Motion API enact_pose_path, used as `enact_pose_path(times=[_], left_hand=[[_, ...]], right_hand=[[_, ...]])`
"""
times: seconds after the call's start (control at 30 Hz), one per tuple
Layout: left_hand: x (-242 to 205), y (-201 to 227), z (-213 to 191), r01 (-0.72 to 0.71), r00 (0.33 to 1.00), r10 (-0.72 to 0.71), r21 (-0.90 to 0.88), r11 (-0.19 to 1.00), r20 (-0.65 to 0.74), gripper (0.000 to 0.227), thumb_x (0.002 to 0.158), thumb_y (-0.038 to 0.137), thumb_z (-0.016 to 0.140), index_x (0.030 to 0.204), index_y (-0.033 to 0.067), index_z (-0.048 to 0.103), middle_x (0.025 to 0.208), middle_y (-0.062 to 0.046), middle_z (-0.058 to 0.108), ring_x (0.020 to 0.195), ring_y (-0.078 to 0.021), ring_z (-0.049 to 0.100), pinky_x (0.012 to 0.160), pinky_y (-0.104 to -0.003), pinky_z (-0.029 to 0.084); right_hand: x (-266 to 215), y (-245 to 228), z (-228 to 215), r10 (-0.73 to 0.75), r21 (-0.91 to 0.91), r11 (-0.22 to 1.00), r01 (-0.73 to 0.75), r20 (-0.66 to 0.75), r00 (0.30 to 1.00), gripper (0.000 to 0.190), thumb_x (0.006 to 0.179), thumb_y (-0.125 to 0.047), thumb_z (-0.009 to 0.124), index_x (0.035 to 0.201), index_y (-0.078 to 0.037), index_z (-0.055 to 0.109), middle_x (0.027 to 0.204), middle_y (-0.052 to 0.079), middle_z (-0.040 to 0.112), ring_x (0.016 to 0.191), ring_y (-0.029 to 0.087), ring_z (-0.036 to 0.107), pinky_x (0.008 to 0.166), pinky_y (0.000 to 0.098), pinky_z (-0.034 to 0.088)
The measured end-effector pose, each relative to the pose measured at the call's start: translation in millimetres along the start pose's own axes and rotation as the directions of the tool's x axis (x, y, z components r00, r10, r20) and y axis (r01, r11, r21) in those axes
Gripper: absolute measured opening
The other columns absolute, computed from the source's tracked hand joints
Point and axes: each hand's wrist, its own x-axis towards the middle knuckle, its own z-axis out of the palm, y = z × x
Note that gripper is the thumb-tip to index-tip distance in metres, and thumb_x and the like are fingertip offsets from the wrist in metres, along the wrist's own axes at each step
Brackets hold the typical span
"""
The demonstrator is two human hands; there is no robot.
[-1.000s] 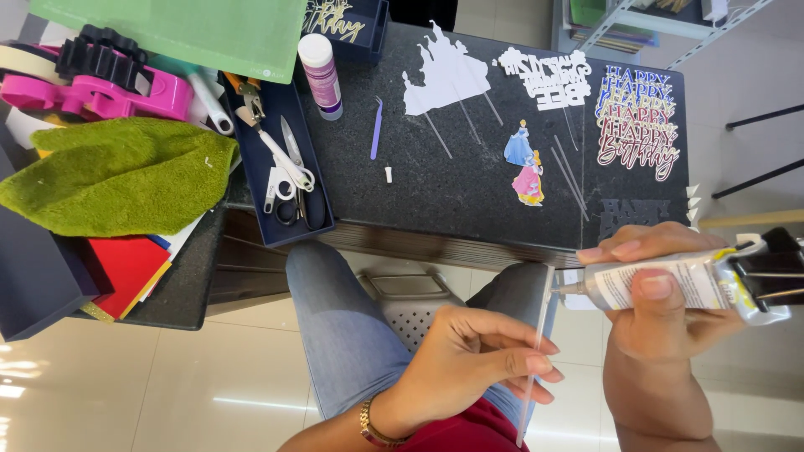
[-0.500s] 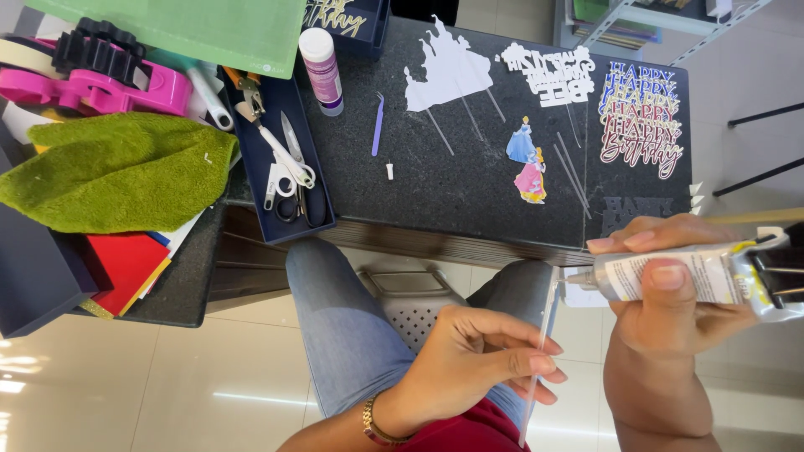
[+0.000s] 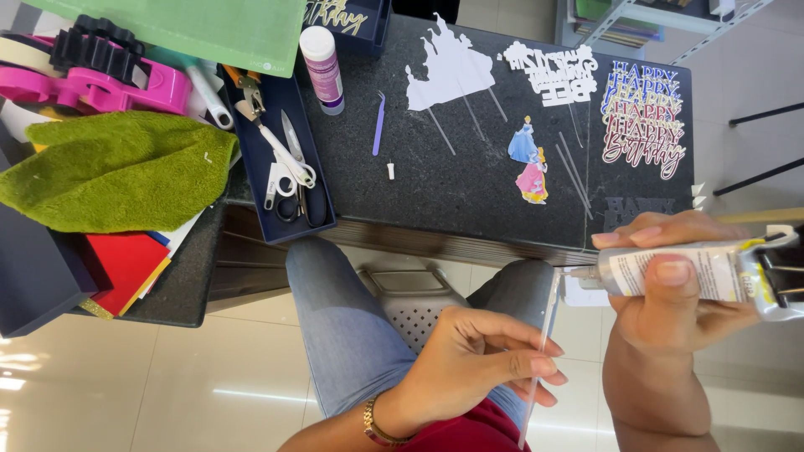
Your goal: Assembling decorative cake toppers by gluing paper cutouts onto sticks
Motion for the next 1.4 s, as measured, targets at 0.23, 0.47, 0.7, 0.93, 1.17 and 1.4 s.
enact_pose_path(times=[0.23,0.47,0.7,0.93,1.17,1.4], left_hand=[[0.6,-2.6,-3.6,-0.015,1.000,0.015,-0.001,1.000,0.019,0.018,0.093,0.009,0.077,0.104,-0.0051,0.075,0.093,-0.024,0.075,0.074,-0.0297,0.074,0.066,-0.025,0.063],[2.0,-3.1,-4.8,-0.004,1.000,0.004,0.001,1.000,0.006,0.017,0.093,0.008,0.076,0.105,-0.0048,0.075,0.093,-0.024,0.075,0.074,-0.0306,0.075,0.064,-0.023,0.061],[3.1,-1.0,-3.2,-0.029,1.000,0.029,-0.039,0.999,-0.005,0.020,0.092,0.007,0.077,0.104,-0.0088,0.073,0.093,-0.027,0.073,0.070,-0.0269,0.072,0.070,-0.034,0.067],[3.1,0.5,-2.5,-0.032,0.999,0.032,-0.041,0.999,-0.005,0.019,0.092,0.006,0.076,0.104,-0.0083,0.074,0.093,-0.027,0.074,0.069,-0.0259,0.072,0.071,-0.034,0.067],[4.1,-2.8,-4.3,-0.024,1.000,0.024,-0.039,0.999,0.005,0.020,0.092,0.008,0.077,0.105,-0.0071,0.074,0.094,-0.027,0.074,0.070,-0.0273,0.073,0.069,-0.032,0.066],[1.3,-4.5,-16.2,-0.024,1.000,0.025,-0.081,0.996,0.008,0.019,0.094,0.007,0.075,0.106,-0.0072,0.073,0.095,-0.027,0.074,0.075,-0.0352,0.074,0.068,-0.031,0.065]], right_hand=[[0.3,3.3,0.9,-0.044,-0.011,0.999,0.044,0.017,0.999,0.033,0.105,-0.030,0.060,0.105,-0.001,0.046,0.093,0.015,0.054,0.068,0.029,0.058,0.062,0.0380,0.060],[-5.0,8.6,-4.0,-0.038,-0.012,0.999,0.038,0.011,0.999,0.031,0.103,-0.032,0.063,0.102,-0.004,0.048,0.092,0.014,0.055,0.066,0.030,0.059,0.064,0.0377,0.059],[-19.2,7.2,-14.1,-0.015,0.022,1.000,0.014,0.053,0.998,0.021,0.101,-0.027,0.060,0.093,-0.009,0.053,0.089,0.009,0.059,0.068,0.030,0.065,0.063,0.0357,0.057],[-25.9,12.9,-22.1,-0.054,0.076,0.996,0.046,0.094,0.994,0.018,0.100,-0.024,0.060,0.088,-0.012,0.054,0.088,0.005,0.061,0.071,0.028,0.072,0.064,0.0353,0.059],[-26.2,8.1,-22.7,-0.007,0.029,1.000,0.005,0.096,0.995,0.025,0.098,-0.031,0.062,0.087,-0.009,0.058,0.084,0.004,0.061,0.072,0.025,0.071,0.066,0.0334,0.058],[-16.5,44.1,-12.4,-0.206,-0.064,0.976,0.211,0.069,0.976,0.028,0.101,-0.033,0.063,0.092,-0.007,0.059,0.082,0.010,0.063,0.069,0.029,0.071,0.063,0.0333,0.054]])
